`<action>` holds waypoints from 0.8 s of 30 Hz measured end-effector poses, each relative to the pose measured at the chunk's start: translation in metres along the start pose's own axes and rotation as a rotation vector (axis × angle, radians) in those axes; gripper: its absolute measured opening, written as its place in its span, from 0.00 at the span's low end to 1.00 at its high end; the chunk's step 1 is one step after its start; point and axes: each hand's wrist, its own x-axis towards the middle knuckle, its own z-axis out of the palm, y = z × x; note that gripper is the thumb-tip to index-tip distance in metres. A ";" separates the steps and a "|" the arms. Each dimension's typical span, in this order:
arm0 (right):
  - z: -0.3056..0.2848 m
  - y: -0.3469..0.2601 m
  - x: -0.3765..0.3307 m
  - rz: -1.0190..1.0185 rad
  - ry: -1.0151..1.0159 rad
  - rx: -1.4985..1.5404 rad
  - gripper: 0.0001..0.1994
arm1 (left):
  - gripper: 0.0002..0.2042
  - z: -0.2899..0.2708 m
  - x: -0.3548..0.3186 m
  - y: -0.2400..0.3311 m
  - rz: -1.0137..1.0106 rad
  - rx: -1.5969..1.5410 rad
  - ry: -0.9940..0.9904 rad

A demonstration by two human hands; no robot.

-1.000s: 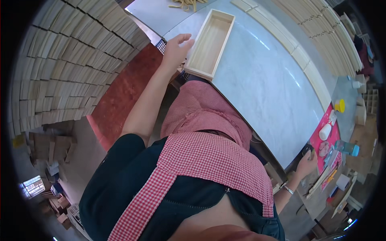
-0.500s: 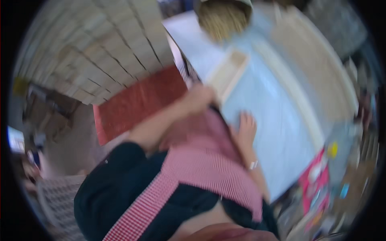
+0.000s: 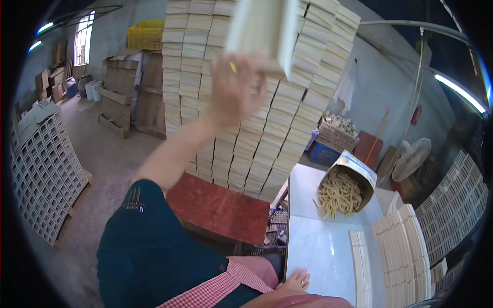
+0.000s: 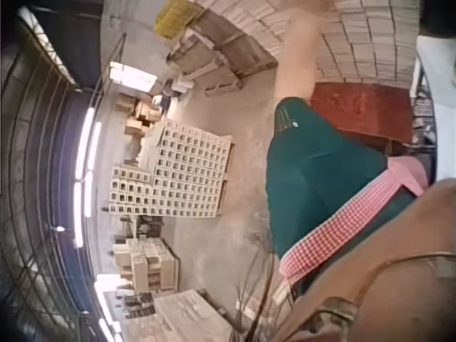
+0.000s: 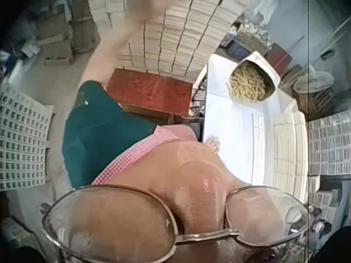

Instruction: Assembling wooden boxes by gluing and stapling wooden slats into a frame.

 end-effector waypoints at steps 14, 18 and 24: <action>0.108 0.049 0.014 -0.089 -0.065 -0.266 0.39 | 0.25 0.182 0.200 -0.202 -0.136 -0.035 -0.430; 0.068 0.035 -0.007 -0.083 0.074 -0.076 0.39 | 0.23 0.204 0.217 -0.204 -0.265 -0.073 -0.516; 0.065 0.024 -0.003 -0.103 0.187 0.018 0.40 | 0.21 0.222 0.227 -0.209 -0.553 -0.106 -0.714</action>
